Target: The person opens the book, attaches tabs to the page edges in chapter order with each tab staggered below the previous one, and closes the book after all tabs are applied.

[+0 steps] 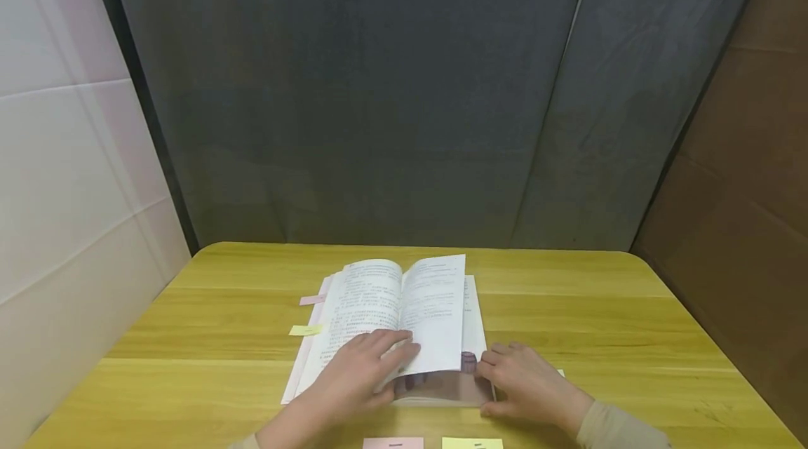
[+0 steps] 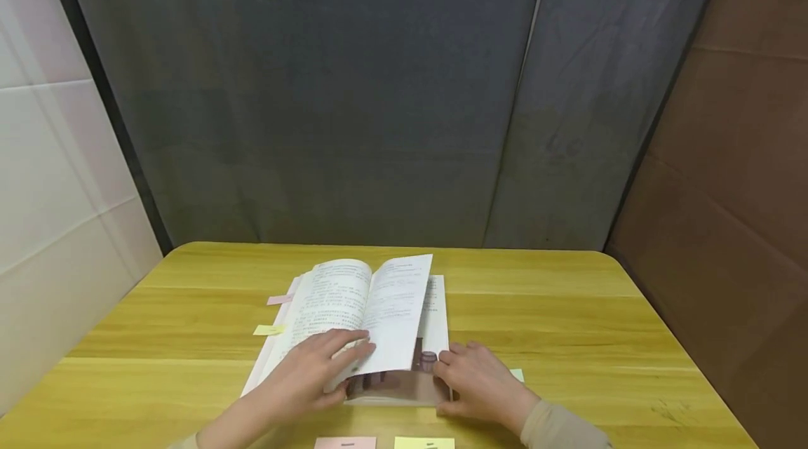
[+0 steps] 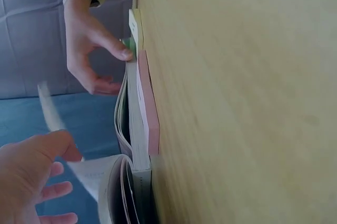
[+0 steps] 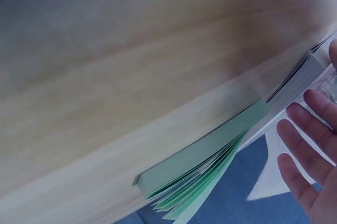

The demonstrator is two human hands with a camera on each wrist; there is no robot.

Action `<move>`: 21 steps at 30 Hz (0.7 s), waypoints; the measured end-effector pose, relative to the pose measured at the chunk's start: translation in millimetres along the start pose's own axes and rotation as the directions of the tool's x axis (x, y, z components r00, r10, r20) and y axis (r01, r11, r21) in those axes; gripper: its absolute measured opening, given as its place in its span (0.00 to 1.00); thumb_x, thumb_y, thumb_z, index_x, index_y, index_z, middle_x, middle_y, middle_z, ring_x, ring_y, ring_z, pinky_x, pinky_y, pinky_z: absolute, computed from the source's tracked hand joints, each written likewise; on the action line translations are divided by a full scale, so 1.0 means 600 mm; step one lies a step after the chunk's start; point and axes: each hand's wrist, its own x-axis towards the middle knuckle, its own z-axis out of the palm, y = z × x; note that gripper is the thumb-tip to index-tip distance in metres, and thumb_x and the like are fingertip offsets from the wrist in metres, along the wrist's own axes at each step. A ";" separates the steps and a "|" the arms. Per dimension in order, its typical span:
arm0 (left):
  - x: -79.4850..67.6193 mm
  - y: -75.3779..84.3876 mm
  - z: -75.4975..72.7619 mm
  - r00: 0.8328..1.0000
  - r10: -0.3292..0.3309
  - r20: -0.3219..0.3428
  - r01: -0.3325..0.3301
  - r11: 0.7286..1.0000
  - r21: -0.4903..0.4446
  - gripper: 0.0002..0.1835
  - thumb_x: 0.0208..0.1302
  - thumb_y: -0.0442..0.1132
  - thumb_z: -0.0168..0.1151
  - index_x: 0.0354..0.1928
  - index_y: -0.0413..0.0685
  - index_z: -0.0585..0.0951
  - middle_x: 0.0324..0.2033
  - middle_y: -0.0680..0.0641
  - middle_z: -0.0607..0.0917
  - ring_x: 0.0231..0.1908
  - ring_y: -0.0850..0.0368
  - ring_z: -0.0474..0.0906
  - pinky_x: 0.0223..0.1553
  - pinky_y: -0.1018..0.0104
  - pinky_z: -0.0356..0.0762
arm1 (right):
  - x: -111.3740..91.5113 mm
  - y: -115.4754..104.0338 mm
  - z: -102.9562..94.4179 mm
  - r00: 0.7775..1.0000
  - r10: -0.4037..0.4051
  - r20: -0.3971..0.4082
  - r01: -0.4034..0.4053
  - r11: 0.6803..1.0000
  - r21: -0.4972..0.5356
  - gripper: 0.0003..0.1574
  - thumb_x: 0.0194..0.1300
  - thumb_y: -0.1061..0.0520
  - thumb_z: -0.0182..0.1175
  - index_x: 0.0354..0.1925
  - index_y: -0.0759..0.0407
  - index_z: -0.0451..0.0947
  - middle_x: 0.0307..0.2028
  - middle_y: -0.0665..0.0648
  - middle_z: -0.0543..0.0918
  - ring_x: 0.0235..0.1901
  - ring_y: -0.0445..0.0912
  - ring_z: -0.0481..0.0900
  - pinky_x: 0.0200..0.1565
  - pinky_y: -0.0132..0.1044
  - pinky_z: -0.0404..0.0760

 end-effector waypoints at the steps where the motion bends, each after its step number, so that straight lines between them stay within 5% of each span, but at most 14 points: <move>1: 0.001 0.001 -0.001 1.000 0.016 -0.008 -0.016 1.000 0.012 0.31 0.39 0.36 0.58 0.53 0.50 0.71 0.52 0.48 0.71 0.50 0.55 0.68 0.44 0.59 0.69 | 0.000 0.000 0.000 1.000 0.001 -0.001 -0.001 1.000 -0.005 0.23 0.41 0.36 0.62 0.26 0.51 0.73 0.22 0.41 0.65 0.23 0.37 0.62 0.24 0.30 0.64; 5: 0.004 0.001 -0.006 0.999 0.042 -0.015 -0.041 0.997 0.065 0.40 0.35 0.31 0.58 0.60 0.46 0.64 0.59 0.44 0.64 0.58 0.51 0.60 0.50 0.54 0.64 | 0.000 -0.001 0.000 1.000 0.003 0.007 -0.003 1.000 -0.003 0.22 0.42 0.36 0.62 0.26 0.51 0.73 0.22 0.41 0.67 0.24 0.37 0.64 0.27 0.32 0.68; 12: 0.006 -0.005 -0.015 0.996 -0.037 0.080 0.019 0.977 0.210 0.47 0.35 0.26 0.61 0.65 0.48 0.57 0.64 0.43 0.52 0.64 0.47 0.42 0.59 0.46 0.41 | -0.002 0.000 0.002 1.000 0.007 0.013 -0.007 1.000 0.006 0.21 0.42 0.37 0.62 0.27 0.51 0.74 0.22 0.42 0.67 0.24 0.37 0.64 0.27 0.32 0.68; 16: 0.003 -0.008 -0.013 0.988 -0.063 0.142 0.023 0.964 0.267 0.46 0.32 0.30 0.65 0.62 0.47 0.62 0.62 0.42 0.58 0.63 0.46 0.46 0.58 0.44 0.37 | 0.000 -0.001 0.003 1.000 0.010 0.006 -0.010 1.000 0.010 0.21 0.42 0.38 0.62 0.27 0.51 0.74 0.22 0.42 0.67 0.24 0.37 0.64 0.27 0.32 0.68; 21: 0.000 -0.009 -0.002 0.975 -0.070 0.209 0.011 0.963 0.269 0.39 0.33 0.40 0.71 0.56 0.48 0.71 0.55 0.44 0.69 0.59 0.47 0.58 0.57 0.43 0.44 | 0.001 -0.001 0.004 1.000 0.008 0.004 -0.008 1.000 0.003 0.21 0.42 0.37 0.62 0.27 0.50 0.74 0.22 0.41 0.67 0.24 0.37 0.64 0.26 0.31 0.67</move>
